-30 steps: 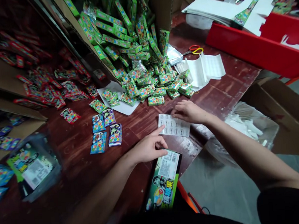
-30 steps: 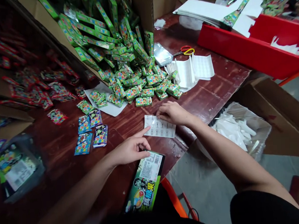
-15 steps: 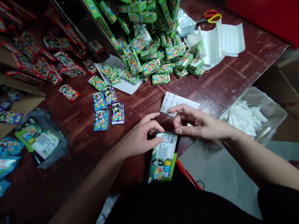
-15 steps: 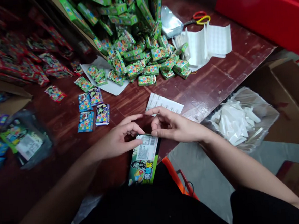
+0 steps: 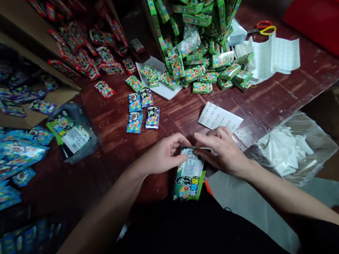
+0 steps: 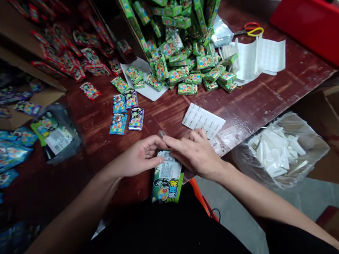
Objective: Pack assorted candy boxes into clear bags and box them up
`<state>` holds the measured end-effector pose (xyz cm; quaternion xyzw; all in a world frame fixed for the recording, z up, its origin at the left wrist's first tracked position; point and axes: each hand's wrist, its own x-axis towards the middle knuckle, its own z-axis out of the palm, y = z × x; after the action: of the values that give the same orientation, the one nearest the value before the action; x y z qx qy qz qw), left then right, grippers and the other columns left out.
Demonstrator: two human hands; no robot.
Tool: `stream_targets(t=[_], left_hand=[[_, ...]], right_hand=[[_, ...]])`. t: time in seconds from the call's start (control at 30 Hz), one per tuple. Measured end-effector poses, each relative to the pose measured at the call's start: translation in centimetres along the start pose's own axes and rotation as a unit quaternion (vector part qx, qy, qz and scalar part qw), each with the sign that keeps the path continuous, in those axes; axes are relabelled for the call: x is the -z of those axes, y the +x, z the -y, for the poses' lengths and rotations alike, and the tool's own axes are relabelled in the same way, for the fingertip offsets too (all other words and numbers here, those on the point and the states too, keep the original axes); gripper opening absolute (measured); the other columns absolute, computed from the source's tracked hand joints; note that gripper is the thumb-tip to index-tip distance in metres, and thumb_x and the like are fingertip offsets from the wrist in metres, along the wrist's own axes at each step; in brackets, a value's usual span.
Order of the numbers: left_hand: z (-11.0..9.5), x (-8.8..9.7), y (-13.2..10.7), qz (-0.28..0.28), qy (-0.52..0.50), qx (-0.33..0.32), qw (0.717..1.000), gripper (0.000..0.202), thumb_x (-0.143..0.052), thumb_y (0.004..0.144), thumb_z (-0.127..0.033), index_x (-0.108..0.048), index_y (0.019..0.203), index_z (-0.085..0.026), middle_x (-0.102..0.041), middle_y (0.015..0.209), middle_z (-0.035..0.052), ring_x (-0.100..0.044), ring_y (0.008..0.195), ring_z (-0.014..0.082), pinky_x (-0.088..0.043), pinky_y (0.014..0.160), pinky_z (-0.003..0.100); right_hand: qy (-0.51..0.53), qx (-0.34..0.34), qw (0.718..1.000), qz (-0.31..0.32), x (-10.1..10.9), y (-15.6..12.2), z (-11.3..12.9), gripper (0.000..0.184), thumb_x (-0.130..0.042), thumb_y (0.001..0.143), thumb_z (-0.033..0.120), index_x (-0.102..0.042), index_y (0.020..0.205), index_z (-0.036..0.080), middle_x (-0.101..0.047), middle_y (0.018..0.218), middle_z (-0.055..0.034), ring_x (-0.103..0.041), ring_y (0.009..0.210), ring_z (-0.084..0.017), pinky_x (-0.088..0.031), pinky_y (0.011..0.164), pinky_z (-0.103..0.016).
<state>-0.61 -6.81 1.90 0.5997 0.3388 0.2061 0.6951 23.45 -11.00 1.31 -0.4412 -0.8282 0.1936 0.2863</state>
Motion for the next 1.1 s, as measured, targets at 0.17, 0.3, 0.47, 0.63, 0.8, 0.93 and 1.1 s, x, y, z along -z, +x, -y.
stream_targets(t=[0.17, 0.3, 0.47, 0.63, 0.8, 0.93, 1.1], left_hand=[[1.1, -0.3, -1.3, -0.046, -0.025, 0.025, 0.998, 0.031, -0.079, 0.075, -0.023, -0.057, 0.096, -0.018, -0.065, 0.085, 0.0002, -0.064, 0.076, 0.0129, -0.051, 0.067, 0.024], [1.7, 1.9, -3.4, -0.219, -0.025, 0.000, 0.975, 0.031, -0.082, 0.075, -0.028, -0.056, 0.089, -0.018, -0.065, 0.081, -0.0012, -0.063, 0.072, 0.0119, -0.051, 0.065, 0.022], [2.2, 4.2, -7.4, -0.441, -0.180, -0.083, 0.875, 0.067, -0.083, 0.075, -0.027, -0.050, 0.134, -0.031, -0.068, 0.112, 0.0006, -0.068, 0.091, 0.0164, -0.057, 0.073, 0.026], [4.6, 1.3, -10.0, -0.389, -0.178, -0.050, 0.903, 0.067, -0.079, 0.080, -0.026, -0.050, 0.140, -0.035, -0.068, 0.121, 0.0020, -0.067, 0.103, 0.0179, -0.057, 0.089, 0.032], [5.0, -0.1, -10.1, -0.298, -0.021, -0.004, 0.954, 0.030, -0.082, 0.079, -0.030, -0.063, 0.099, -0.019, -0.063, 0.119, 0.0068, -0.068, 0.099, 0.0190, -0.059, 0.084, 0.031], [4.5, -0.2, -9.1, -0.292, -0.050, -0.038, 0.954, 0.051, -0.075, 0.087, -0.026, -0.047, 0.130, -0.026, -0.060, 0.127, 0.0073, -0.069, 0.095, 0.0162, -0.059, 0.084, 0.031], [5.1, -0.6, -9.8, -0.226, -0.061, -0.015, 0.972, 0.057, -0.072, 0.088, -0.024, -0.045, 0.138, -0.026, -0.059, 0.123, 0.0075, -0.069, 0.096, 0.0170, -0.059, 0.082, 0.031]], right_hand=[[0.030, -0.062, 0.998, 0.001, -3.0, -0.1, 1.5, 0.084, -0.058, 0.099, 0.027, -0.003, 0.162, 0.037, -0.074, 0.113, -0.0055, -0.061, 0.097, -0.031, -0.041, 0.093, -0.055], [0.150, -0.099, 0.984, -0.016, -3.6, 0.9, 2.4, 0.083, -0.059, 0.099, 0.032, -0.006, 0.162, 0.035, -0.066, 0.131, -0.0081, -0.060, 0.118, -0.031, -0.040, 0.108, -0.057], [0.347, -0.214, 0.897, -0.169, -5.5, 0.5, 3.7, 0.086, -0.071, 0.090, 0.039, -0.019, 0.158, 0.039, -0.045, 0.147, -0.0108, -0.061, 0.120, -0.025, -0.054, 0.099, -0.047], [0.442, -0.288, 0.807, -0.264, -7.4, 1.5, 4.4, 0.071, -0.076, 0.086, 0.035, -0.035, 0.144, 0.042, -0.055, 0.124, -0.0022, -0.067, 0.085, -0.013, -0.061, 0.079, -0.032], [0.431, -0.228, 0.859, -0.158, -6.9, 2.0, 3.9, 0.084, -0.073, 0.088, 0.032, -0.023, 0.154, 0.043, -0.057, 0.124, -0.0041, -0.064, 0.079, -0.012, -0.059, 0.070, -0.028], [0.346, -0.151, 0.926, -0.023, -6.3, 1.6, 4.1, 0.092, -0.063, 0.095, 0.028, 0.000, 0.160, 0.045, -0.035, 0.158, -0.0110, -0.061, 0.076, -0.011, -0.057, 0.066, -0.029], [0.299, -0.082, 0.943, 0.118, -5.1, 1.4, 3.4, 0.079, -0.058, 0.097, 0.027, -0.013, 0.162, 0.035, -0.061, 0.131, -0.0079, -0.065, 0.098, -0.020, -0.058, 0.082, -0.034]])
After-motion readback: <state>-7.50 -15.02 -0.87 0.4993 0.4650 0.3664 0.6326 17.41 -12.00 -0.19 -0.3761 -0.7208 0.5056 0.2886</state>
